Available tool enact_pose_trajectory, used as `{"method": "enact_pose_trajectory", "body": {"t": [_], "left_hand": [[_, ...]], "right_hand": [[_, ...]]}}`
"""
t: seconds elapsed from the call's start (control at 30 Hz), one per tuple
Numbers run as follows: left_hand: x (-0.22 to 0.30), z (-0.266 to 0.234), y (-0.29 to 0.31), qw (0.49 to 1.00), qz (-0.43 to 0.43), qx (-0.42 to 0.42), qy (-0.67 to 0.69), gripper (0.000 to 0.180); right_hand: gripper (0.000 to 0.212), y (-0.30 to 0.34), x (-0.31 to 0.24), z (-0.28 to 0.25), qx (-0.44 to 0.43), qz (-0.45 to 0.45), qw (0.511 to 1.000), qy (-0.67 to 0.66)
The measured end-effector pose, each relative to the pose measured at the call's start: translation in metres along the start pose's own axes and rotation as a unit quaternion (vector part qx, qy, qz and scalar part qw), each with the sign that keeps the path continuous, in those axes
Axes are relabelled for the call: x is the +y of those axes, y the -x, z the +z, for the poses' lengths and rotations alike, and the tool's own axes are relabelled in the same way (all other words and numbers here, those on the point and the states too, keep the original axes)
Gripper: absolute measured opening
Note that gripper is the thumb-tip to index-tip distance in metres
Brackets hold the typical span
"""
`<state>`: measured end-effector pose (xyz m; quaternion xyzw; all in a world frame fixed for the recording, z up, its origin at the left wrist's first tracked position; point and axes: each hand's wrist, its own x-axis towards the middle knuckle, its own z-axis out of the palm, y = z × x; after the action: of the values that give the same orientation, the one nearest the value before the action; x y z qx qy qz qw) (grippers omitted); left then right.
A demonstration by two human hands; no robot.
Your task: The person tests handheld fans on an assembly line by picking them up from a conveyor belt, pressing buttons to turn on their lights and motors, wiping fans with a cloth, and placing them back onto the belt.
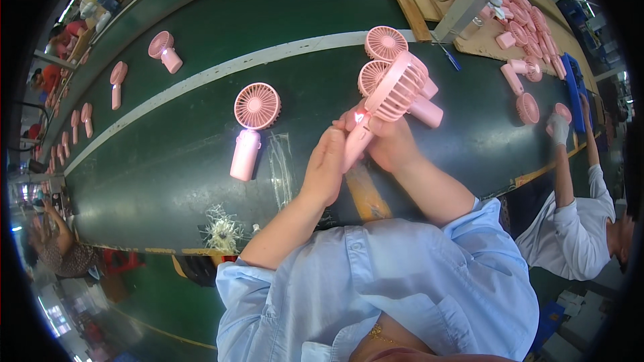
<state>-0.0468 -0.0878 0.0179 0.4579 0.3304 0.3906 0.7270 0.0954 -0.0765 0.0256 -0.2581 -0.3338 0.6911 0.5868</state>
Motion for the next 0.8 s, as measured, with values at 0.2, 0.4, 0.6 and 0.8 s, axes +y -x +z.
{"method": "enact_pose_trajectory", "body": {"t": [0.2, 0.4, 0.6, 0.8], "left_hand": [[0.010, -0.002, -0.003, 0.992, -0.054, -0.015, 0.116, 0.059], [0.005, -0.008, 0.000, 0.996, -0.025, -0.070, -0.045, 0.042], [0.001, -0.013, 0.006, 0.985, 0.042, -0.108, -0.124, 0.038], [0.016, -0.002, 0.011, 0.983, 0.100, -0.122, -0.091, 0.051]], "right_hand": [[0.032, -0.001, -0.003, 0.003, 0.006, 0.009, 1.000, -0.023], [0.029, 0.000, 0.001, -0.001, 0.014, 0.032, 0.999, -0.027], [0.030, 0.001, -0.003, 0.000, 0.006, 0.043, 0.998, -0.053], [0.030, -0.006, -0.004, -0.006, -0.005, 0.008, 0.997, -0.077]]}}
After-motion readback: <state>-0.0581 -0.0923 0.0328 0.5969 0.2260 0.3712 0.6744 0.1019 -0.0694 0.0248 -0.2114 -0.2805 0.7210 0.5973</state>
